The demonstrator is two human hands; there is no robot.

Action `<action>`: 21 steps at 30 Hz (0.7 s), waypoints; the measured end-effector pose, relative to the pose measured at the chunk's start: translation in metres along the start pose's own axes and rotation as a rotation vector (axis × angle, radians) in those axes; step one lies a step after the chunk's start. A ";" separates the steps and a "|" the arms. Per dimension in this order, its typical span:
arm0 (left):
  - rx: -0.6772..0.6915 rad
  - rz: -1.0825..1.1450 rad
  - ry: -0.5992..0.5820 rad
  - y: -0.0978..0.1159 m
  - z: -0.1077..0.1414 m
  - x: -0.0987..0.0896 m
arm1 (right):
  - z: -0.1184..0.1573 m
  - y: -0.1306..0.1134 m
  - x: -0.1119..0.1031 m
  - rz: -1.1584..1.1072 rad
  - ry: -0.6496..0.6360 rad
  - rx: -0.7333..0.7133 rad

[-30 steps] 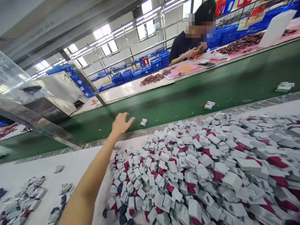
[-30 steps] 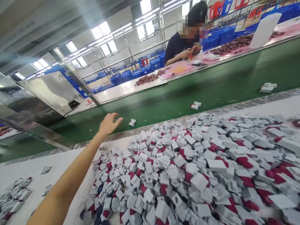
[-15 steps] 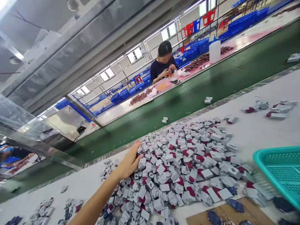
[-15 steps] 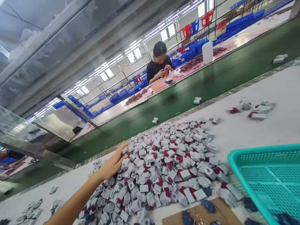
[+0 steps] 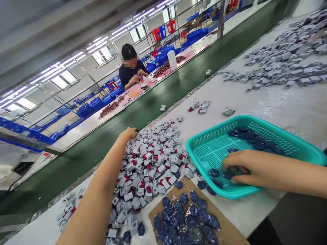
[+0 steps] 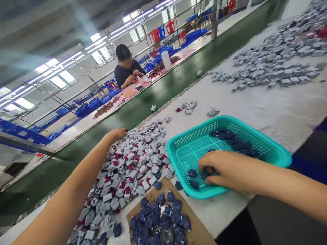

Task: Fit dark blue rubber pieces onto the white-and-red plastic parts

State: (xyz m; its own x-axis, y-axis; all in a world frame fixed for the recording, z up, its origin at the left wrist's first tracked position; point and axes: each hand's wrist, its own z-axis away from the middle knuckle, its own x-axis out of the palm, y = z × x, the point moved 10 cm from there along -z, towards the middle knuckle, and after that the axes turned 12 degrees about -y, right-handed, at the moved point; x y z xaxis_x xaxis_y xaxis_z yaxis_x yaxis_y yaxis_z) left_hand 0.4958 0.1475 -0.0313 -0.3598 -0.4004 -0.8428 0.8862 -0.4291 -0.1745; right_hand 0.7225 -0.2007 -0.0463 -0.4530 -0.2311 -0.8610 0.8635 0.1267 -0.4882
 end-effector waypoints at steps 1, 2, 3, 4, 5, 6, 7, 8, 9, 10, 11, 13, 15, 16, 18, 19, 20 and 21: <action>-0.031 0.018 -0.020 -0.005 -0.001 0.004 | -0.002 -0.004 0.003 0.009 -0.047 0.006; -0.063 0.047 -0.028 -0.013 0.001 0.006 | -0.004 -0.007 0.005 0.020 -0.081 0.014; -0.094 0.079 -0.025 -0.021 0.005 0.007 | -0.006 -0.009 0.006 0.035 -0.102 0.025; -0.117 0.106 -0.014 -0.028 0.009 0.006 | -0.007 -0.011 0.007 0.051 -0.121 0.032; -0.134 0.133 0.006 -0.034 0.015 0.004 | -0.009 -0.012 0.009 0.068 -0.139 0.036; -0.142 0.160 0.035 -0.038 0.022 0.002 | -0.010 -0.012 0.010 0.084 -0.157 0.039; -0.143 0.189 0.071 -0.040 0.029 -0.002 | -0.010 -0.012 0.012 0.100 -0.174 0.040; -0.136 0.221 0.111 -0.040 0.037 -0.005 | -0.011 -0.011 0.014 0.113 -0.192 0.039; -0.124 0.257 0.154 -0.041 0.046 -0.009 | -0.011 -0.010 0.017 0.123 -0.211 0.036; -0.109 0.298 0.205 -0.041 0.056 -0.013 | -0.011 -0.008 0.019 0.129 -0.229 0.030; -0.092 0.340 0.263 -0.042 0.069 -0.017 | -0.012 -0.006 0.021 0.134 -0.248 0.024; -0.054 0.424 0.395 -0.045 0.102 -0.023 | -0.014 0.003 0.025 0.141 -0.297 0.012; -0.014 0.492 0.520 -0.048 0.144 -0.022 | -0.017 0.013 0.025 0.152 -0.337 0.006; 0.032 0.539 0.582 -0.048 0.168 -0.017 | -0.018 0.018 0.023 0.159 -0.346 0.009; 0.181 0.696 0.692 -0.042 0.219 -0.002 | -0.018 0.020 0.015 0.178 -0.328 0.039; 0.266 0.807 0.735 -0.039 0.243 0.010 | -0.016 0.016 0.010 0.187 -0.293 0.061; 0.341 0.934 0.760 -0.036 0.265 0.025 | -0.014 0.005 0.003 0.192 -0.231 0.069; 0.389 1.066 0.759 -0.033 0.282 0.042 | -0.011 -0.012 -0.002 0.190 -0.158 0.051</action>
State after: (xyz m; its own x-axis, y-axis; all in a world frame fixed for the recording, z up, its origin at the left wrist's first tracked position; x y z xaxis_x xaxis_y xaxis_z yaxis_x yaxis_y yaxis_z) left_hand 0.3695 -0.0837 0.0822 0.7995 -0.1927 -0.5689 0.4464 -0.4431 0.7774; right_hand 0.7104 -0.1912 -0.0405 -0.2443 -0.3559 -0.9020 0.9419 0.1341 -0.3080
